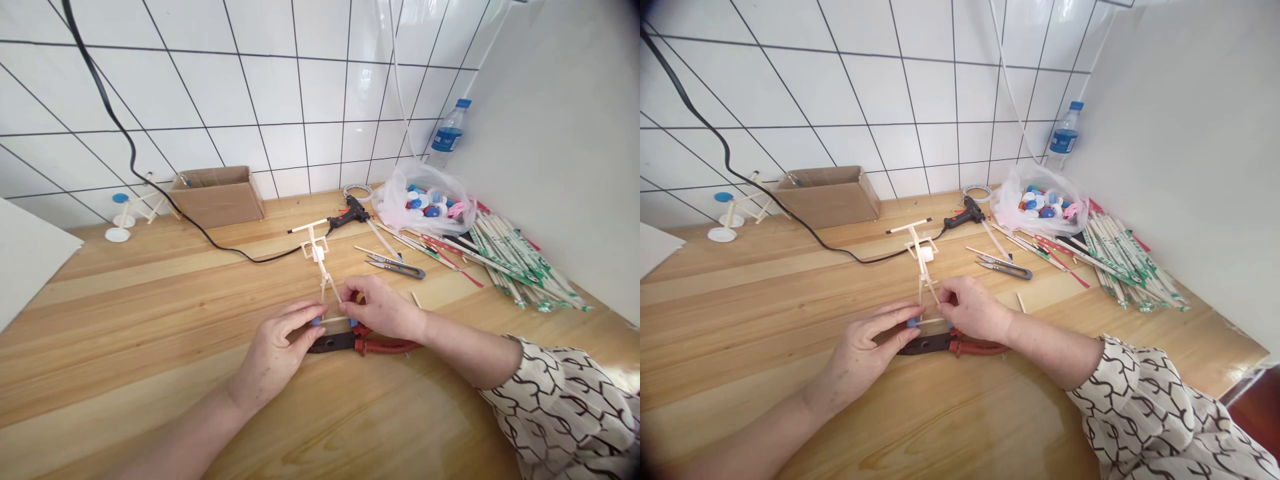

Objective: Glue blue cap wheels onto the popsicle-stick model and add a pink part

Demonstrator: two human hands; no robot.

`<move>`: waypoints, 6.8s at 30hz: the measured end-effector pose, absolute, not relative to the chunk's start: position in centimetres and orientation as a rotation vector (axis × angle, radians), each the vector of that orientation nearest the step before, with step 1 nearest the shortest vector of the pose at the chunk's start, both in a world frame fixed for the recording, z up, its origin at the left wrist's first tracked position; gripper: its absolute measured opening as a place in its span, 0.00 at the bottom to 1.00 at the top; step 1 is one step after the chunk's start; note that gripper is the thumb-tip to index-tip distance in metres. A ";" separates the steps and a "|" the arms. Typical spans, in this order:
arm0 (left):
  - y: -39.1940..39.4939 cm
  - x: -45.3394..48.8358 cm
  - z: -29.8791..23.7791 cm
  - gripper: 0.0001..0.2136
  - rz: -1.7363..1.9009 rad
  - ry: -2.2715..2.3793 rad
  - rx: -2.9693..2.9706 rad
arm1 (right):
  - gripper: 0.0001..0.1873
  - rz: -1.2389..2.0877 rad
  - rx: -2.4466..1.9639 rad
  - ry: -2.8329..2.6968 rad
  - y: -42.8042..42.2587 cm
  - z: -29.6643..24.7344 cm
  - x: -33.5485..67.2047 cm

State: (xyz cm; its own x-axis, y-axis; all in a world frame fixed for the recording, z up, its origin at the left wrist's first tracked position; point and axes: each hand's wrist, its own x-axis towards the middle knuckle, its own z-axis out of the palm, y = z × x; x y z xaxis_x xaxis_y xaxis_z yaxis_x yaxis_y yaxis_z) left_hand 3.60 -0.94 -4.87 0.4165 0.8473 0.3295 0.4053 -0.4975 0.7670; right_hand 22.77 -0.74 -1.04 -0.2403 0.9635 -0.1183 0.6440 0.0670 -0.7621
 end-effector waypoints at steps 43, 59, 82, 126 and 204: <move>-0.7 3.8 -4.2 0.12 0.802 1.124 1.884 | 0.08 1.005 -1.624 -1.921 -0.8 -1.2 22.5; -0.6 3.7 -4.3 0.12 0.782 1.074 1.823 | 0.08 1.010 -1.607 -1.928 -0.8 -1.1 22.5; -0.5 3.6 -4.4 0.13 0.773 0.995 1.738 | 0.07 1.009 -1.615 -1.910 -1.0 -1.2 22.4; -0.5 3.6 -4.4 0.13 0.815 1.046 1.936 | 0.06 0.973 -1.629 -1.955 -0.8 -1.1 22.5; -0.3 3.5 -4.5 0.13 0.839 1.045 2.014 | 0.05 1.035 -1.657 -1.972 -0.4 -0.6 22.5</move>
